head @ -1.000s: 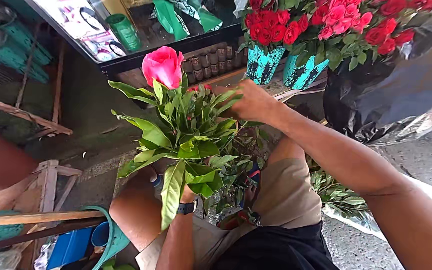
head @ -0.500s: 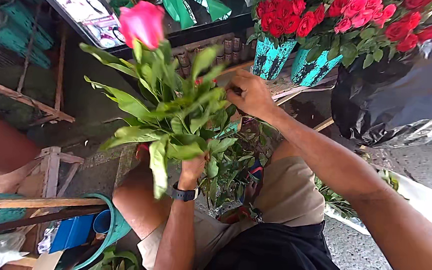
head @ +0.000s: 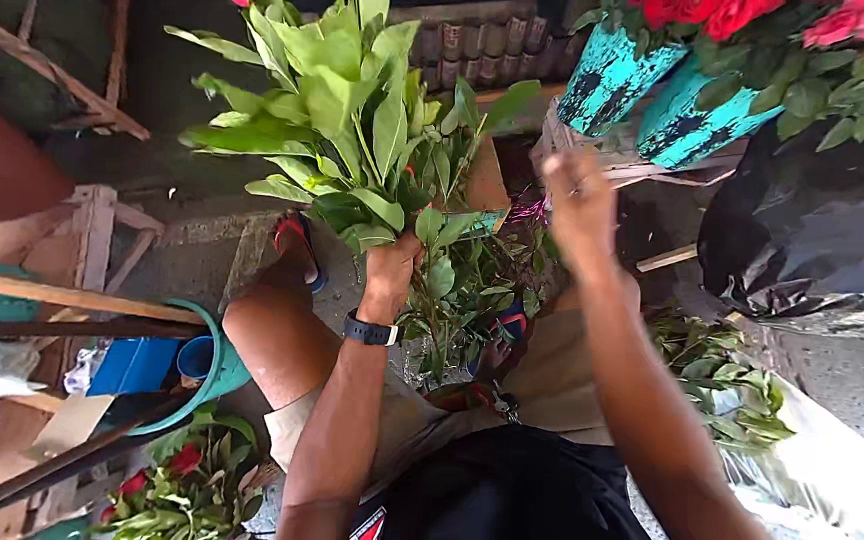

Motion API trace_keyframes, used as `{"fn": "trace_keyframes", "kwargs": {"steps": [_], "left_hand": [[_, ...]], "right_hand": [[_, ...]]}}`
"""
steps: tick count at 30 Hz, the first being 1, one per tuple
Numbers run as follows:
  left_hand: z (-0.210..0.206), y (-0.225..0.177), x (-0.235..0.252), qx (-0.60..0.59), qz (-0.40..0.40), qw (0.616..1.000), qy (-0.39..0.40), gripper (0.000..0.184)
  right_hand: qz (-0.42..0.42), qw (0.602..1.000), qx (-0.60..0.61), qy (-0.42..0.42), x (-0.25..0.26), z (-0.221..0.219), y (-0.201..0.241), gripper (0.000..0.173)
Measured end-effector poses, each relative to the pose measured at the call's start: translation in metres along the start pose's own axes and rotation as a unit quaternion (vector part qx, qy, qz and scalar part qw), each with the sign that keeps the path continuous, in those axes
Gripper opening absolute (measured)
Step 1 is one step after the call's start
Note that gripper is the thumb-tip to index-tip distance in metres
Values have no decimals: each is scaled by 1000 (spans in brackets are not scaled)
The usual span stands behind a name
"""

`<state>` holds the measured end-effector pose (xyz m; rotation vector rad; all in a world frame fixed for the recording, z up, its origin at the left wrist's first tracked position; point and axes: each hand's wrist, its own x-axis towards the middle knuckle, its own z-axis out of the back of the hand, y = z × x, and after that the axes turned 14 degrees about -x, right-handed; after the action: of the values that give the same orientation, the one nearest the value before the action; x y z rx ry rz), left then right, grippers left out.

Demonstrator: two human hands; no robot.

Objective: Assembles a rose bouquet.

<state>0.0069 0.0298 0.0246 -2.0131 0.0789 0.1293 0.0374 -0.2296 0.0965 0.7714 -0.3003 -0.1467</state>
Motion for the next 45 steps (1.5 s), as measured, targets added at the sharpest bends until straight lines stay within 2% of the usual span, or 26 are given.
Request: {"fn": "trace_keyframes", "kwargs": {"steps": [3,4,6,8,10,11,12,14,15,17,19,20,22,23,25,28,30,33,36,39,43,45], "left_hand": [[-6,9,-5,12,18,999,-49,3],[-7,11,-8,28,20,997,-69,8],[-4,6,-8,30,17,996,-85,25],[2,2,-2,4,-9,993,-119,11],[13,-6,9,-39,-48,991,-121,15],[18,-10,12,-51,-68,989,-119,16],[21,-11,14,-55,-85,988,-116,16],[21,-10,12,-50,-95,988,-112,14],[19,-7,6,-45,-84,989,-113,13],[11,0,2,-50,-67,989,-123,9],[10,-3,6,-66,-59,988,-123,8],[13,-7,10,-75,-63,986,-133,8],[22,-14,20,-94,-65,981,-154,9],[25,-14,24,-103,-59,980,-158,9],[24,-6,28,-132,-38,980,-144,10],[13,7,30,-157,-9,984,-89,6],[12,10,31,-142,4,988,-62,20],[17,11,32,-125,46,989,-57,17],[14,14,29,-128,79,988,-44,16],[5,16,26,-127,88,987,-37,15],[-1,18,24,-109,85,990,-42,15],[-4,20,25,-105,79,990,-58,21]], "right_hand": [[-48,974,59,215,-64,-71,25,54],[-55,965,50,250,-80,-87,35,59],[-31,968,7,248,-92,-112,46,58],[51,963,-84,252,-93,-122,40,45],[97,923,-154,340,-95,-122,27,37],[96,913,-167,359,-100,-123,19,36],[77,924,-159,339,-104,-123,11,37],[3,962,-79,263,-102,-122,8,50],[-24,968,-41,248,-98,-121,16,57],[-23,967,-21,254,-95,-126,36,51],[22,940,-128,314,-100,-130,51,42],[45,916,-184,353,-107,-130,50,46],[64,879,-205,425,-125,-121,34,55],[55,875,-176,448,-129,-115,25,57],[17,907,-46,419,-132,-108,12,50],[-50,943,203,258,-133,-113,12,32],[-36,959,241,145,-122,-115,7,30],[-3,968,245,59,-100,-108,-14,28],[29,961,270,51,-87,-111,-32,25],[48,963,253,78,-88,-128,-43,25],[44,959,248,132,-100,-156,-54,24],[31,957,246,150,-105,-165,-55,23]]}}
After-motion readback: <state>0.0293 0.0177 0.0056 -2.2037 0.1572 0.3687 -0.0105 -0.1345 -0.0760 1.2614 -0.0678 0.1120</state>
